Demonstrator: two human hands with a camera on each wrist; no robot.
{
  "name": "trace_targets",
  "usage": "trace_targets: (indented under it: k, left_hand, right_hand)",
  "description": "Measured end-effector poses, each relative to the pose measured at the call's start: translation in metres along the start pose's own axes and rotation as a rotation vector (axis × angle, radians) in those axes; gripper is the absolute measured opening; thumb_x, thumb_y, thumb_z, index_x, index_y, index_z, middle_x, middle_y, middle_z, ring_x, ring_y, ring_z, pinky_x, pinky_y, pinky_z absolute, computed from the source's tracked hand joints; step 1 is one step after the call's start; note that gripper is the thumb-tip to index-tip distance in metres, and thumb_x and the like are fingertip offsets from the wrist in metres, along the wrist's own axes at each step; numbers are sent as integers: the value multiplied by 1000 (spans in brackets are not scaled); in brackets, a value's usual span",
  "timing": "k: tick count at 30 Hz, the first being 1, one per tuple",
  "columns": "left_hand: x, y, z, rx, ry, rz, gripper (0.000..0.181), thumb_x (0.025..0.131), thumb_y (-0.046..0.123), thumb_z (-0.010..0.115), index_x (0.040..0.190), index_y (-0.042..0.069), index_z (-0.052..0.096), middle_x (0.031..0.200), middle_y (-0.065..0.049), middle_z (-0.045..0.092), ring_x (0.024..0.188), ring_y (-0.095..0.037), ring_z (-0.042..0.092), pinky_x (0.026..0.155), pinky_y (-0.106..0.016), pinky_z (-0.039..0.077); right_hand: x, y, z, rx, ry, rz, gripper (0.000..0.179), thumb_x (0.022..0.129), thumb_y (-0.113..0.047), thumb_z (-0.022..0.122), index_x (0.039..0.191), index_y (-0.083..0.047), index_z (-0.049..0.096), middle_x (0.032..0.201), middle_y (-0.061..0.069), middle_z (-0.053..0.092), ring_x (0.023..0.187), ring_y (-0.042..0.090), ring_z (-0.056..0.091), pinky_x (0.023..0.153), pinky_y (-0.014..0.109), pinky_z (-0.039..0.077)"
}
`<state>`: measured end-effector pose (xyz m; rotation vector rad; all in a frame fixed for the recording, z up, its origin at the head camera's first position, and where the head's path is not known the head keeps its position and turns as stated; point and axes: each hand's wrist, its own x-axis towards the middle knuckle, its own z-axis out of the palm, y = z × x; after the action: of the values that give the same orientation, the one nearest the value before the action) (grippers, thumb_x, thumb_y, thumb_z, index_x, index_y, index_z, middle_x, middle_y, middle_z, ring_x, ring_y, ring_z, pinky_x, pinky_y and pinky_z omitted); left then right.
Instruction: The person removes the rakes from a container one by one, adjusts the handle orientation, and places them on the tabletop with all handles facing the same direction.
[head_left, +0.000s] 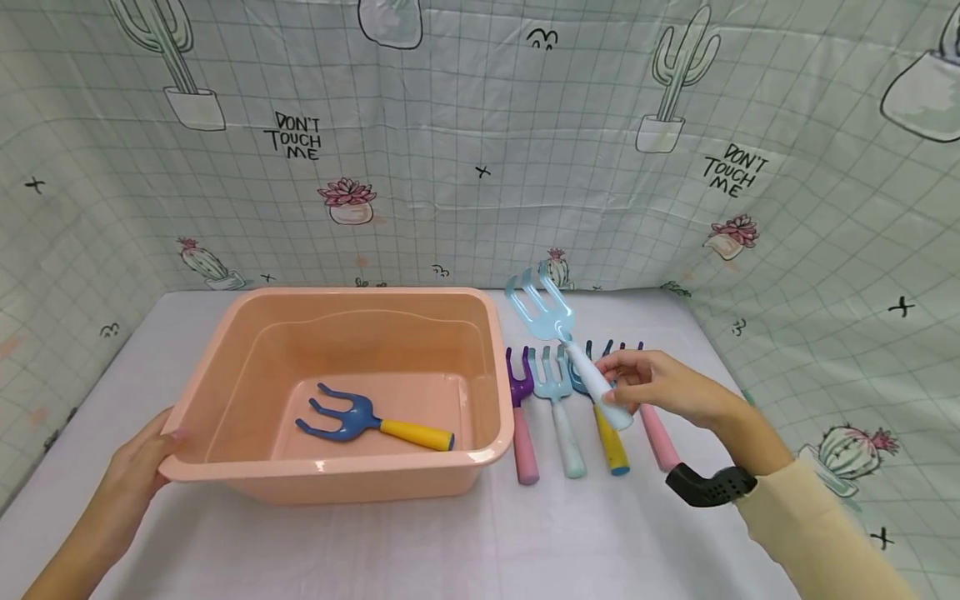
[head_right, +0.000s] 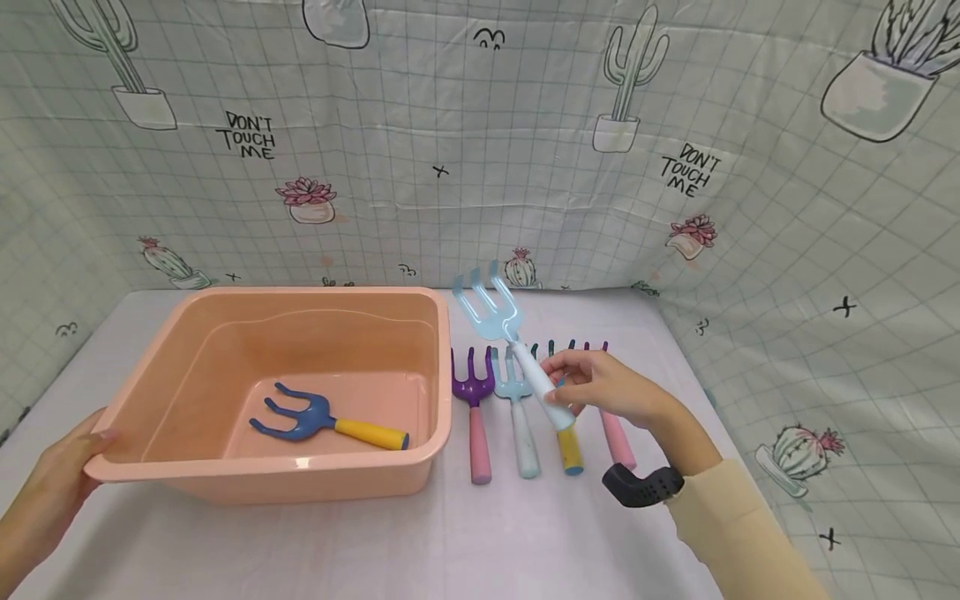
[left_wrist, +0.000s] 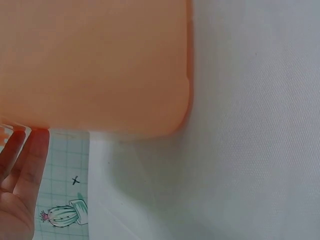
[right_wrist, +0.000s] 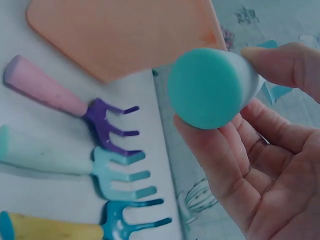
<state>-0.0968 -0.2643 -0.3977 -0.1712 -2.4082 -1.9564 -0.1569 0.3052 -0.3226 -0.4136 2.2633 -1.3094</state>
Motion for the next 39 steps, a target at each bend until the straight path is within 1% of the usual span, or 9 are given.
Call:
trace_targets:
  k: [4, 7, 9, 14, 17, 20, 27, 33, 39]
  left_hand:
    - [0, 1, 0, 35, 12, -9, 41, 98, 10, 34, 121, 40, 49, 103, 25, 58, 87, 7, 54, 72, -6, 40]
    - [0, 2, 0, 70, 17, -26, 40, 99, 11, 34, 121, 41, 48, 103, 27, 57, 86, 7, 54, 71, -6, 40]
    - [0, 3, 0, 87, 15, -31, 39, 99, 12, 34, 122, 41, 47, 103, 28, 56, 87, 7, 54, 71, -7, 40]
    - [1, 5, 1, 93, 12, -38, 39, 99, 11, 34, 121, 41, 47, 103, 28, 56, 87, 8, 54, 71, -7, 40]
    - [0, 5, 1, 106, 15, -43, 39, 99, 11, 34, 121, 41, 46, 104, 29, 56, 87, 8, 54, 71, -6, 40]
    - [0, 5, 1, 130, 16, -49, 39, 99, 12, 34, 122, 41, 45, 104, 30, 55, 88, 9, 53, 71, -6, 40]
    - [0, 5, 1, 85, 15, -38, 39, 99, 11, 34, 121, 41, 47, 103, 27, 57, 87, 7, 54, 71, -7, 39]
    - [0, 4, 1, 72, 9, -13, 40, 99, 10, 33, 121, 40, 49, 104, 26, 58, 88, 7, 54, 72, -7, 40]
    - [0, 3, 1, 49, 18, -21, 40, 99, 10, 34, 119, 41, 49, 101, 25, 59, 86, 7, 55, 71, -7, 40]
  right_hand:
    - [-11, 18, 0, 33, 55, 46, 45, 88, -14, 61, 123, 10, 45, 103, 13, 58, 88, 13, 57, 73, 28, 53]
    - [-19, 30, -1, 44, 82, 70, 48, 88, -16, 60, 126, 10, 45, 106, 12, 58, 89, 14, 57, 74, 30, 53]
    - [-23, 38, -1, 48, 97, 82, 49, 89, -16, 60, 127, 9, 44, 104, 12, 58, 87, 14, 57, 74, 30, 53]
    - [-34, 58, -5, 44, 153, 96, 49, 89, -16, 59, 127, 11, 43, 99, 9, 58, 82, 13, 57, 70, 30, 52]
    - [-40, 70, -9, 35, 185, 102, 49, 90, -16, 59, 126, 13, 43, 99, 6, 59, 81, 12, 59, 71, 30, 52]
    - [-46, 83, -13, 30, 220, 139, 50, 90, -18, 59, 127, 12, 43, 100, 3, 60, 82, 11, 60, 73, 30, 52]
    - [-58, 109, -23, 43, 278, 234, 55, 91, -21, 57, 129, 15, 39, 101, 1, 60, 83, 9, 58, 74, 28, 51]
    - [-68, 126, -31, 56, 288, 287, 57, 92, -21, 56, 130, 16, 37, 98, -5, 60, 81, 7, 56, 74, 27, 50]
    - [-72, 141, -40, 64, 274, 345, 60, 92, -24, 56, 131, 17, 34, 96, -7, 59, 80, 8, 55, 75, 26, 50]
